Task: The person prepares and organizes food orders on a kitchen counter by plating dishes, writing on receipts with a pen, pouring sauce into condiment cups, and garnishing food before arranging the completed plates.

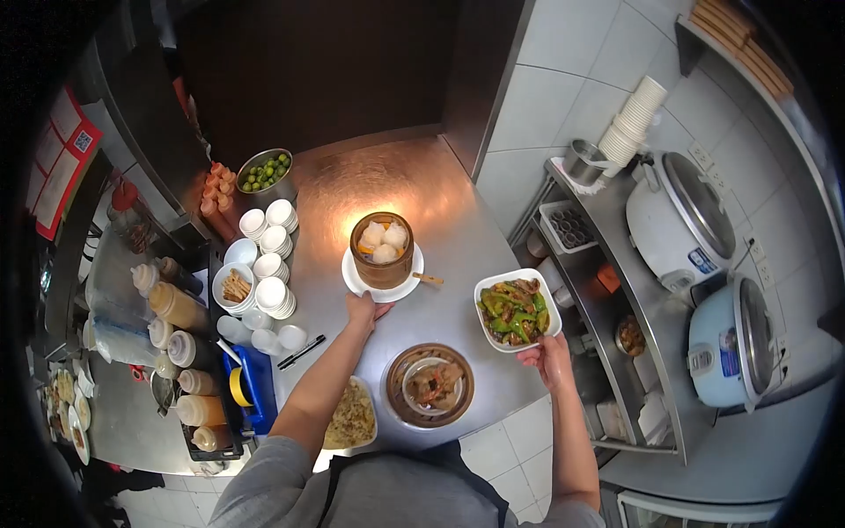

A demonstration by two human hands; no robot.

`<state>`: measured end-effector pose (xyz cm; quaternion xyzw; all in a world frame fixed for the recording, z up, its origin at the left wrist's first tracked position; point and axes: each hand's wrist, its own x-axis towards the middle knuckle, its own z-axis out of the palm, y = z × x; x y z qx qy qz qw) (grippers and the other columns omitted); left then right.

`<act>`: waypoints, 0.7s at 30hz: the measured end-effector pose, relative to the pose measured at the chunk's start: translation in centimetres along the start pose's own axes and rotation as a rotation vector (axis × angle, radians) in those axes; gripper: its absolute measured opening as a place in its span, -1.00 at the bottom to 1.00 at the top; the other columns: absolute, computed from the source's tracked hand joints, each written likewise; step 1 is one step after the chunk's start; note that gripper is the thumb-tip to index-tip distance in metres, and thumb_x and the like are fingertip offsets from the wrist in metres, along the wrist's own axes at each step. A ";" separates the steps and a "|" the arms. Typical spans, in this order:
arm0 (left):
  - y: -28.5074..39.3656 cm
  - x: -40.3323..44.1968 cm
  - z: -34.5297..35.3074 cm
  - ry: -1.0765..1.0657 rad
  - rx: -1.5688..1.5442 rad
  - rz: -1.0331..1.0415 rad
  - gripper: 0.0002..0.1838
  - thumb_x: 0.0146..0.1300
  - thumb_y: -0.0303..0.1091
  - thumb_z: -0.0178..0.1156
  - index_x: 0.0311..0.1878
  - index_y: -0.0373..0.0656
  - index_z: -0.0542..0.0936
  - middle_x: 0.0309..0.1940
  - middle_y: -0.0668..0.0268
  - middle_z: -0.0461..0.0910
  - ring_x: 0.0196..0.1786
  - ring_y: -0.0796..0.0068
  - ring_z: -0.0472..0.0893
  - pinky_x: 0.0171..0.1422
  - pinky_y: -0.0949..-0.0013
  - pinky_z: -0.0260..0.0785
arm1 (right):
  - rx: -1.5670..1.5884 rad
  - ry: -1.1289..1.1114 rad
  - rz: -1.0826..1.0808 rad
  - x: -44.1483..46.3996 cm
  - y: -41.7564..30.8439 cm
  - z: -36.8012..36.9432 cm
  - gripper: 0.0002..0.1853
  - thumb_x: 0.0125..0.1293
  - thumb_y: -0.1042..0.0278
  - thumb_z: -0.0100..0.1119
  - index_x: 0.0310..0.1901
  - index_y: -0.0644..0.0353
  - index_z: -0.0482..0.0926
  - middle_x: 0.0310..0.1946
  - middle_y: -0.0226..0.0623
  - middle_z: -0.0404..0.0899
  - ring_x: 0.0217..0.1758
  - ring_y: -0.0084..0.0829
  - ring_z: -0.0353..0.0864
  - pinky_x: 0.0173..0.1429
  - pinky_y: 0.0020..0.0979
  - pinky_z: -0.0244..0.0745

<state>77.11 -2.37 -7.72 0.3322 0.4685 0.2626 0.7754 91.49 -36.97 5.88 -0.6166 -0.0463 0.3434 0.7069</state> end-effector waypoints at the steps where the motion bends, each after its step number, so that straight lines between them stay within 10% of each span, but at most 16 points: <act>1: 0.4 0.2 0.5 0.034 -0.024 0.011 -0.74 0.35 -0.55 -0.24 0.06 -0.27 0.03 -0.01 -0.14 0.34 -0.29 -0.03 0.64 -0.32 0.14 0.66 | -0.024 0.000 0.001 2.0 -0.2 0.2 -0.59 0.19 0.45 -0.19 0.08 0.39 0.14 -0.36 -0.02 0.54 -0.52 -0.26 0.64 -0.54 -0.46 0.58; 11: 4.7 9.5 4.5 0.401 -0.265 0.170 -0.63 0.28 -0.57 -0.13 0.12 -0.32 0.08 0.07 -0.09 0.31 -0.22 -0.02 0.62 -0.37 0.12 0.66 | 0.080 -0.181 0.108 21.2 5.6 7.4 -0.63 0.28 0.42 -0.25 0.12 0.19 0.11 -0.27 -0.02 0.54 -0.50 -0.25 0.65 -0.56 -0.45 0.55; 12: 5.7 9.0 5.7 0.505 -0.280 0.196 -0.65 0.27 -0.58 -0.21 0.12 -0.36 0.32 -0.13 -0.02 0.53 -0.35 0.05 0.65 -0.44 0.16 0.65 | 0.078 -0.212 0.097 21.9 6.1 8.5 -0.65 0.30 0.41 -0.26 0.13 0.15 0.11 -0.24 -0.03 0.54 -0.43 -0.24 0.66 -0.49 -0.42 0.56; 19: 8.5 3.8 0.6 -0.116 -0.139 -0.213 -0.54 0.43 -0.27 -0.21 0.30 -0.28 0.05 -0.01 0.00 0.50 -0.04 0.26 0.59 -0.02 0.35 0.47 | 0.114 -0.513 0.373 20.8 6.7 9.4 -0.65 0.40 0.27 -0.23 0.18 0.08 0.16 -0.07 -0.09 0.51 -0.12 -0.21 0.62 -0.17 -0.27 0.53; 21: 10.3 -6.0 -1.7 0.020 0.204 0.059 -0.47 0.42 -0.26 -0.17 0.35 -0.22 -0.03 0.08 0.09 0.47 0.04 0.30 0.55 0.05 0.34 0.40 | -0.270 -0.639 0.431 17.2 7.3 8.3 -0.62 0.38 0.27 -0.16 0.20 0.14 0.25 -0.14 -0.15 0.56 -0.18 -0.26 0.63 -0.22 -0.30 0.52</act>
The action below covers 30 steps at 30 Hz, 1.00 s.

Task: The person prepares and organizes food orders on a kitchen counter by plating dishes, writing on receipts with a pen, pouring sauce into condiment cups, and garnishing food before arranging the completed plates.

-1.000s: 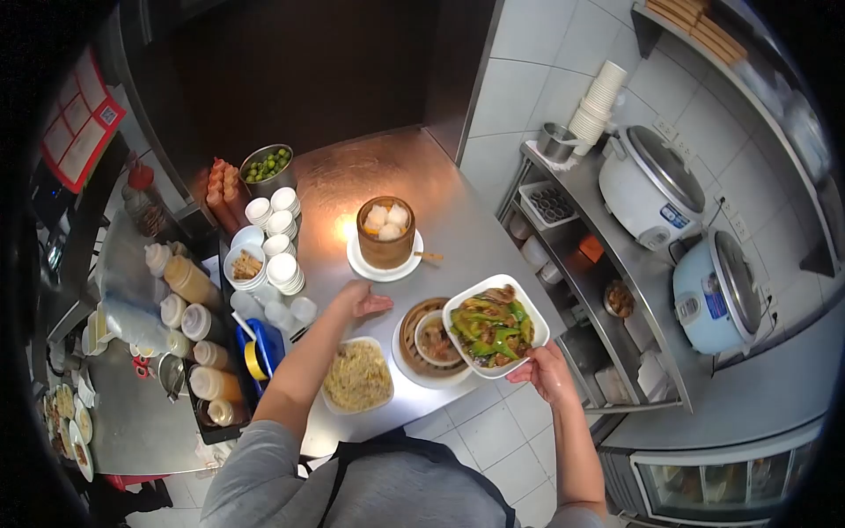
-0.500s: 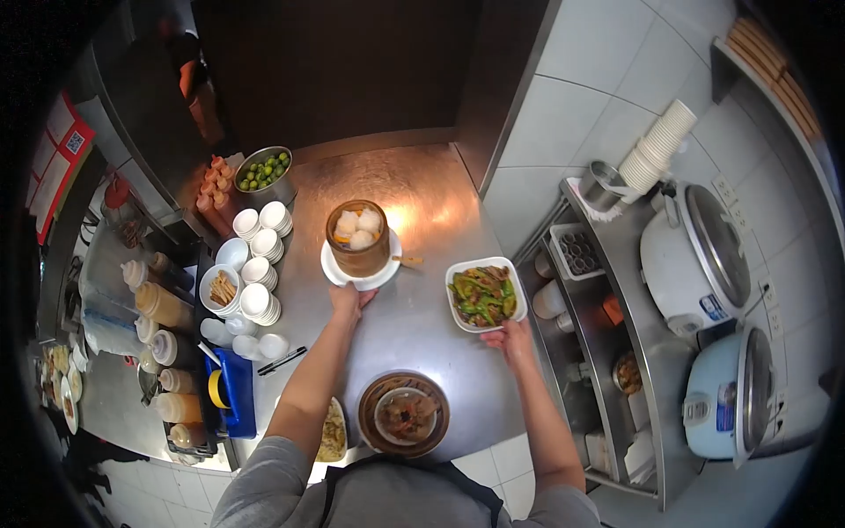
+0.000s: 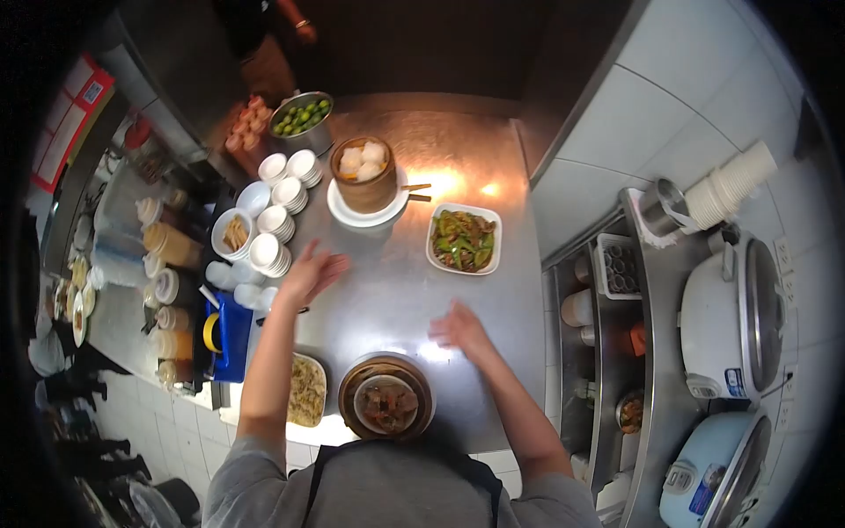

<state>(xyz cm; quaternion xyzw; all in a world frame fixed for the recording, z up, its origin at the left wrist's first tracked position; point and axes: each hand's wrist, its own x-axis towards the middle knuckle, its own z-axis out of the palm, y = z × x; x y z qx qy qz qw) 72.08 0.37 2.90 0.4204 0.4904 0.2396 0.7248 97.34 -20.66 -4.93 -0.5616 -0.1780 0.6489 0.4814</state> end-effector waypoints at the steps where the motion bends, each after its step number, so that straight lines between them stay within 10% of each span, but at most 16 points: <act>1: -0.7 -4.0 -2.9 0.073 0.307 0.208 -0.45 0.40 -0.27 -0.09 0.37 -0.13 0.02 0.00 0.12 0.53 0.04 0.32 0.54 0.09 0.30 0.36 | -0.334 0.016 0.022 -2.0 1.6 0.8 -0.62 0.36 0.33 -0.11 0.19 0.15 0.30 -0.23 -0.17 0.60 -0.23 -0.32 0.63 -0.26 -0.33 0.51; 4: -3.2 -15.6 -10.0 0.352 0.795 0.284 -0.72 0.35 -0.39 -0.06 0.05 -0.31 0.43 -0.08 0.02 0.54 0.03 0.22 0.54 0.09 0.32 0.32 | -0.915 -0.230 -0.292 -5.0 3.3 2.2 -0.62 0.22 0.54 -0.05 0.11 0.23 0.38 -0.46 -0.22 0.60 -0.42 -0.45 0.58 -0.37 -0.40 0.47; 7: -14.5 -21.3 -20.0 0.463 1.134 0.036 -0.60 0.33 -0.44 -0.12 0.24 -0.19 0.27 -0.10 0.02 0.54 -0.07 0.20 0.59 -0.03 0.27 0.41 | -1.075 -0.181 -0.452 -6.0 2.5 3.8 -0.66 0.10 0.62 0.05 -0.02 0.31 0.46 -0.51 -0.10 0.58 -0.38 -0.32 0.64 -0.26 -0.38 0.49; 9: -13.0 -23.1 -16.2 0.434 0.515 -0.404 -0.48 0.33 -0.46 -0.17 0.37 -0.06 0.10 -0.06 0.05 0.53 -0.17 0.23 0.63 -0.15 0.24 0.49 | -0.949 -0.234 -0.195 -5.8 1.6 3.8 -0.67 0.09 0.63 0.06 -0.04 0.30 0.45 -0.54 -0.15 0.57 -0.41 -0.26 0.63 -0.26 -0.34 0.49; 11: -14.0 -23.4 -15.7 0.247 -0.015 -0.267 -0.42 0.33 -0.51 -0.23 0.41 0.00 0.03 -0.05 0.13 0.53 -0.21 0.32 0.65 -0.10 0.31 0.57 | -0.924 -0.191 -0.247 -6.0 2.5 3.5 -0.68 0.08 0.63 0.07 -0.06 0.29 0.45 -0.55 -0.16 0.57 -0.42 -0.26 0.62 -0.27 -0.34 0.49; 16: -13.2 -21.6 -13.1 0.254 0.193 -0.234 -0.42 0.29 -0.57 -0.24 0.40 -0.10 0.08 -0.03 0.13 0.52 -0.18 0.36 0.64 -0.10 0.33 0.58 | -0.843 -0.097 -0.420 -7.5 4.5 2.2 -0.69 0.10 0.68 -0.01 -0.07 0.29 0.43 -0.62 -0.30 0.48 -0.59 -0.52 0.47 -0.46 -0.44 0.41; 30: -10.9 -7.9 6.6 -0.025 -0.064 -0.059 -0.42 0.32 -0.55 -0.23 0.41 -0.03 0.03 0.11 0.21 0.43 0.00 0.36 0.57 -0.06 0.37 0.55 | -0.530 0.572 -0.197 -15.6 6.8 -12.6 -0.76 0.17 0.47 0.19 -0.10 0.25 0.52 -0.29 -0.28 0.59 -0.23 -0.55 0.56 -0.14 -0.47 0.47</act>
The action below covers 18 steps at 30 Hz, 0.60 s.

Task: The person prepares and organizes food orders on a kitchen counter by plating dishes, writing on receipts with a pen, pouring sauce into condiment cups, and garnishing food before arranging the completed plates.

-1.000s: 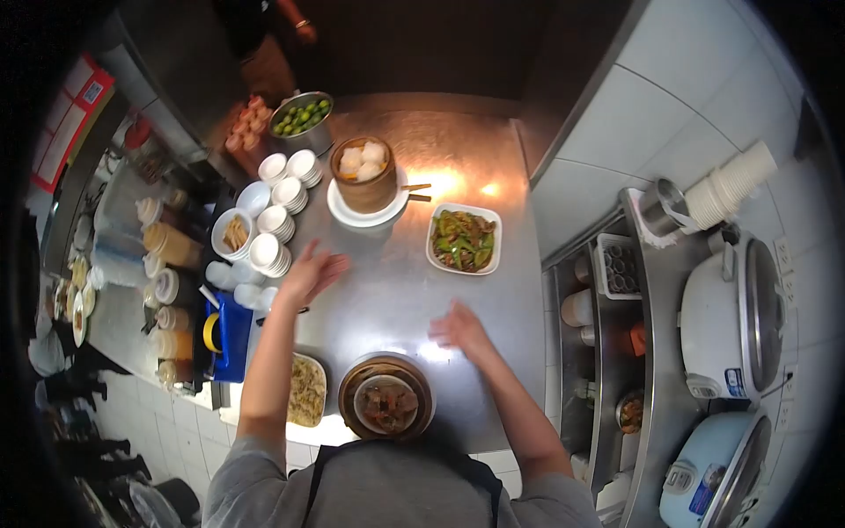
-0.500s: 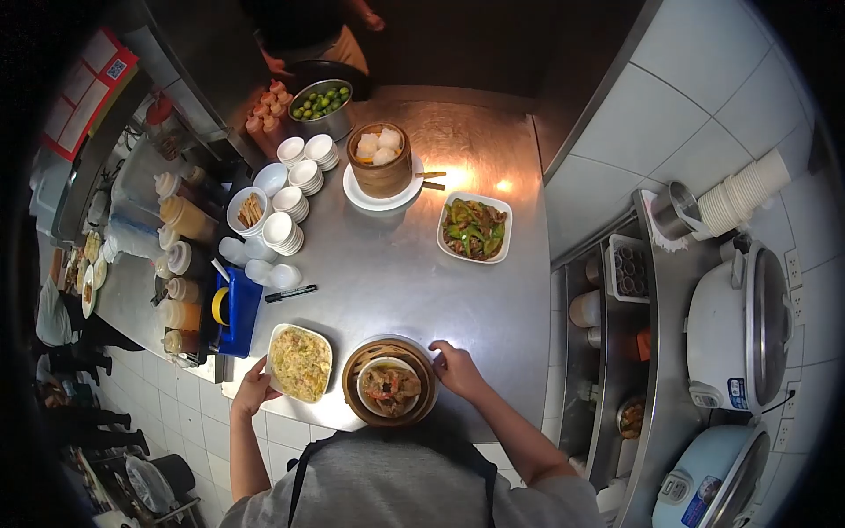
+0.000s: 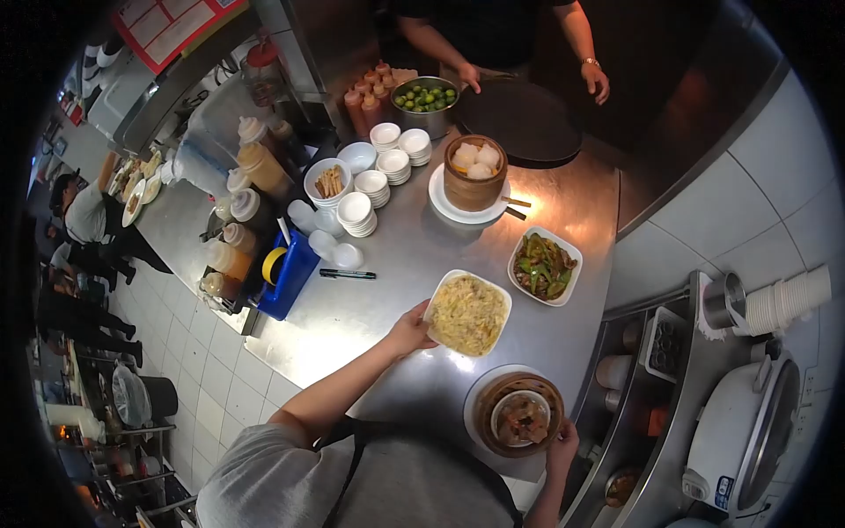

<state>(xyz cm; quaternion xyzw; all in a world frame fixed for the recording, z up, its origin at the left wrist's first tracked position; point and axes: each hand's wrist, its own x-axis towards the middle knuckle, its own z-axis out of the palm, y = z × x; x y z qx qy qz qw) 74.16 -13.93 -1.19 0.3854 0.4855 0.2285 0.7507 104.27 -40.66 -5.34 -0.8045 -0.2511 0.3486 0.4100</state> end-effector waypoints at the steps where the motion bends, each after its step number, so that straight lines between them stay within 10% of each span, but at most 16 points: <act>1: -0.3 0.7 0.7 0.006 0.003 -0.005 -0.42 0.33 -0.53 -0.22 0.42 -0.01 0.02 0.11 0.22 0.43 0.00 0.36 0.57 -0.06 0.38 0.54 | 0.067 0.021 0.064 -0.1 0.4 -0.8 -0.77 0.18 0.46 0.19 -0.12 0.26 0.52 -0.28 -0.31 0.59 -0.23 -0.56 0.56 -0.16 -0.46 0.47; 9: -0.7 2.5 -0.4 -0.109 0.191 -0.118 -0.31 0.38 -0.44 -0.17 0.45 0.01 -0.29 0.05 0.18 0.48 -0.02 0.30 0.58 0.06 0.30 0.44 | 0.426 0.225 0.235 -5.6 0.3 3.2 -0.62 0.30 0.27 0.09 0.02 0.25 0.21 -0.27 -0.13 0.52 -0.38 -0.38 0.60 -0.37 -0.47 0.53; 13: -2.3 4.5 -1.5 0.067 0.603 0.278 -0.21 0.34 -0.37 -0.09 0.41 -0.12 -0.41 0.08 -0.11 0.42 -0.03 0.19 0.58 0.11 0.33 0.37 | 0.743 0.043 0.376 -8.1 -2.5 5.6 -0.42 0.30 0.32 0.06 0.18 0.18 -0.07 -0.03 0.07 0.37 -0.24 -0.15 0.63 -0.22 -0.23 0.66; 18: 0.3 7.4 -0.7 0.092 0.778 0.419 -0.22 0.30 -0.51 -0.15 0.42 -0.11 -0.40 0.24 -0.12 0.26 0.18 0.18 0.42 0.30 0.31 0.21 | 0.518 0.230 0.266 -3.2 -1.4 5.5 -0.52 0.26 0.47 0.06 0.16 0.18 0.10 -0.08 -0.09 0.43 -0.31 -0.33 0.62 -0.40 -0.41 0.63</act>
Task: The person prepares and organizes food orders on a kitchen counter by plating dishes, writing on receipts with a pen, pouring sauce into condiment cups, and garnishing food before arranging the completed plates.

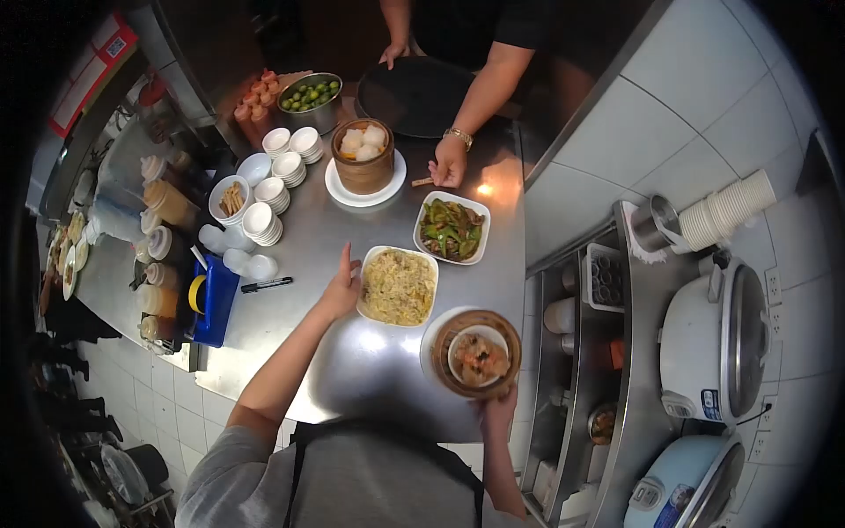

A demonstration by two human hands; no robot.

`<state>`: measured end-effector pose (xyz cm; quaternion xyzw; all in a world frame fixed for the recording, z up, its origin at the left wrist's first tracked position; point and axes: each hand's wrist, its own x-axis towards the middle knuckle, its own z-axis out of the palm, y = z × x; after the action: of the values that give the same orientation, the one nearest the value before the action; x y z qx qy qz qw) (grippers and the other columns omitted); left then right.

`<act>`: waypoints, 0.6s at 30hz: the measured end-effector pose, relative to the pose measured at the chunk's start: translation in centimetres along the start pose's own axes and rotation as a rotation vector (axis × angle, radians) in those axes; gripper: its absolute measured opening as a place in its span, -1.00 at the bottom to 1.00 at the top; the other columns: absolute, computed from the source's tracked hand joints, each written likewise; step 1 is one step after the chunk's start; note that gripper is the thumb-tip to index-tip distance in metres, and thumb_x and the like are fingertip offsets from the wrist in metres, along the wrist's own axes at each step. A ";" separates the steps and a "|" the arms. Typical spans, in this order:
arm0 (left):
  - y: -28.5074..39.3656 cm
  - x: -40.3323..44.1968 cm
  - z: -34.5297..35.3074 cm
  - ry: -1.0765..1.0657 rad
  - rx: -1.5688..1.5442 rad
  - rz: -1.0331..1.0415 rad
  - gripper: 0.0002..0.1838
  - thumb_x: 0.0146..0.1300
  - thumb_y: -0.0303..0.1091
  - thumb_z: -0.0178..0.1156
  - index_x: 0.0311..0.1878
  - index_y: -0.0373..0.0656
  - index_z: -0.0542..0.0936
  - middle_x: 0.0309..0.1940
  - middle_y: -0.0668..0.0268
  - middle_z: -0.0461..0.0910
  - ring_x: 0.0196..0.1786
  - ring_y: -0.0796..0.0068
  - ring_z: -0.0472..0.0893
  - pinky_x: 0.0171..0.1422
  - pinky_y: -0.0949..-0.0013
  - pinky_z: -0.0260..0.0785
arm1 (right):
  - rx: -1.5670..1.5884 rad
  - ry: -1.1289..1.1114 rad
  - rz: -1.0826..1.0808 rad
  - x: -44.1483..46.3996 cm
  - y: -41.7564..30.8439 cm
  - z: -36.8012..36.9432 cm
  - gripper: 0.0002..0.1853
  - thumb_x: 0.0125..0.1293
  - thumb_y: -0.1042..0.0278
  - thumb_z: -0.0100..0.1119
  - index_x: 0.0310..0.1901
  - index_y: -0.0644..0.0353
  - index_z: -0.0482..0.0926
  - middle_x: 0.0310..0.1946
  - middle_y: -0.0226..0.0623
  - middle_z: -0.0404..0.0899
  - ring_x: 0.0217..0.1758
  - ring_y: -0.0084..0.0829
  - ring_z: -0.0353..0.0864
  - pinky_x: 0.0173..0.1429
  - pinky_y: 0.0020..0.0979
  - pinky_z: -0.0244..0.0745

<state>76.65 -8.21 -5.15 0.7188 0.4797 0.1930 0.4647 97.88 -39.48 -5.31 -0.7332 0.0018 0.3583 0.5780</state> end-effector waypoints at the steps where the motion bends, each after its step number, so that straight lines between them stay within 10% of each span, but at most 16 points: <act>1: -0.2 0.8 0.1 -0.007 -0.001 0.003 -0.22 0.30 -0.51 -0.15 0.42 -0.11 -0.40 0.24 -0.12 0.26 0.18 0.18 0.42 0.30 0.31 0.21 | -0.041 -0.020 -0.054 1.9 -0.4 -0.4 -0.58 0.26 0.48 0.04 0.13 0.20 0.18 -0.16 -0.17 0.47 -0.37 -0.40 0.60 -0.47 -0.46 0.58; 7: 1.4 2.0 0.0 -0.161 -0.425 -0.161 -0.23 0.28 -0.58 -0.20 0.43 -0.09 -0.39 0.27 -0.01 0.26 0.26 0.22 0.33 0.34 0.33 0.15 | -0.265 -0.094 -0.210 11.8 -5.1 -0.1 -0.72 0.30 0.47 -0.01 0.04 0.25 0.38 -0.43 -0.39 0.51 -0.52 -0.59 0.52 -0.60 -0.57 0.42; 18: -2.0 -6.8 -4.5 -0.112 -0.380 -0.194 -0.25 0.31 -0.36 -0.08 0.44 0.01 -0.26 0.27 0.11 0.27 0.18 0.33 0.41 0.13 0.30 0.32 | -0.366 -0.195 -0.232 15.1 -10.4 1.8 -0.66 0.30 0.39 -0.01 0.10 0.26 0.43 -0.15 -0.25 0.56 -0.22 -0.45 0.61 -0.30 -0.46 0.55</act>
<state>69.20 -11.77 -3.53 0.5786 0.4749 0.1940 0.6341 112.48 -28.26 -4.61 -0.7831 -0.2034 0.3527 0.4701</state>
